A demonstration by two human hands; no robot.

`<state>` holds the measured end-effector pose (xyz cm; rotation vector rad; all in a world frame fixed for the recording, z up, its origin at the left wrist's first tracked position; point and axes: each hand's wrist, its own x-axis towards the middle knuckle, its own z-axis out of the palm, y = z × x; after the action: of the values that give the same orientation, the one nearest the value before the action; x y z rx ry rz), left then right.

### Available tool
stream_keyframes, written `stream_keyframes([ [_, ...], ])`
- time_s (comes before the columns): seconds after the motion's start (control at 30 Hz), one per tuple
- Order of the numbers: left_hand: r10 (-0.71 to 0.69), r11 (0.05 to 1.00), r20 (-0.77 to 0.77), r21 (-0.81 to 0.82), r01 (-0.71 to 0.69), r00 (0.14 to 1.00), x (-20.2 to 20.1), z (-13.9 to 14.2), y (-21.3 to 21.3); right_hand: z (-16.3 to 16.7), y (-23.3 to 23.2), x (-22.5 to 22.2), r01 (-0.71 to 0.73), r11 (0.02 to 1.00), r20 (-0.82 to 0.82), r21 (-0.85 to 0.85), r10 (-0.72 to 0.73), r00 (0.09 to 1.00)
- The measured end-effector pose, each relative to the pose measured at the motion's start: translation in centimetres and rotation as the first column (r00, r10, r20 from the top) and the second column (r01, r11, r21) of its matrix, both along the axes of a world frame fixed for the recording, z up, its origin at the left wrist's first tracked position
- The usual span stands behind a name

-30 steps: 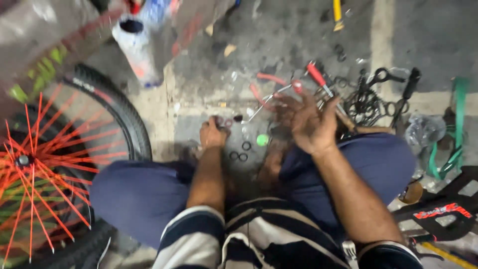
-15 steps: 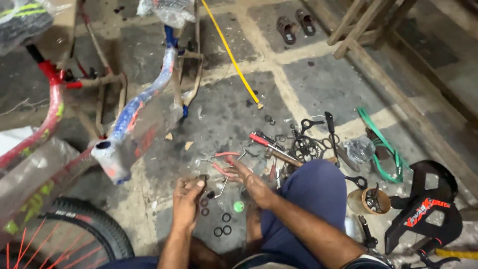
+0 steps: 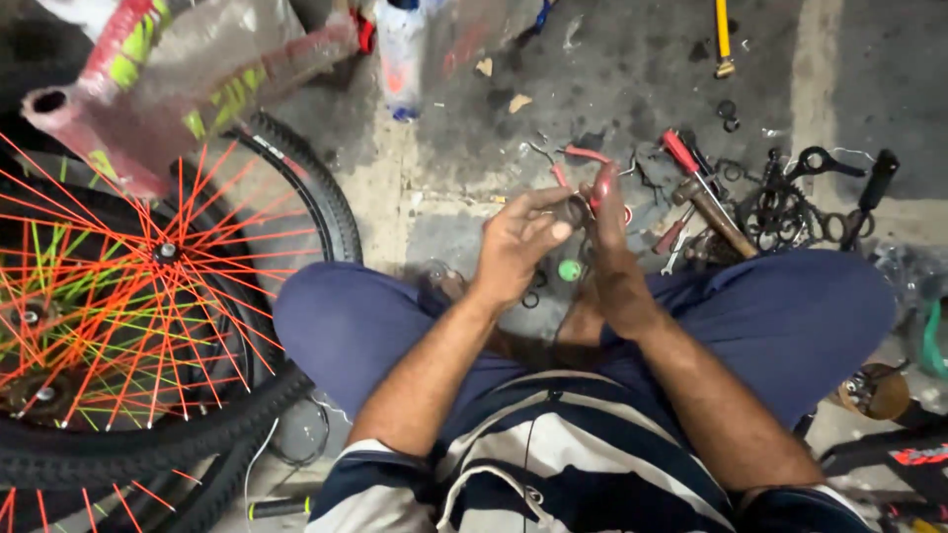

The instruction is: The person sits on the workshop floor next to a bicycle wheel and packs red grease into the wheel hub, pressing grease into the hub body and fitting rubber seals and o-rings onto the hub by hand, handling small rings one at a time from the floor.

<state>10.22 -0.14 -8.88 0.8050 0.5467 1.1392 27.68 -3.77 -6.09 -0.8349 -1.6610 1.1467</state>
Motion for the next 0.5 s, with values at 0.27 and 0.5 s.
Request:
stream_keyframes([
  [0.27,0.075,0.994,0.040,0.070,-0.078,0.996,0.0,-0.4,-0.3,0.4,-0.4,-0.9,0.088,0.986,0.294,0.139,-0.126,0.948],
  [0.5,0.081,0.989,0.007,0.122,-0.081,0.997,-0.2,0.5,-0.3,1.5,-1.4,0.4,0.146,0.951,0.569,0.271,-0.281,0.773],
])
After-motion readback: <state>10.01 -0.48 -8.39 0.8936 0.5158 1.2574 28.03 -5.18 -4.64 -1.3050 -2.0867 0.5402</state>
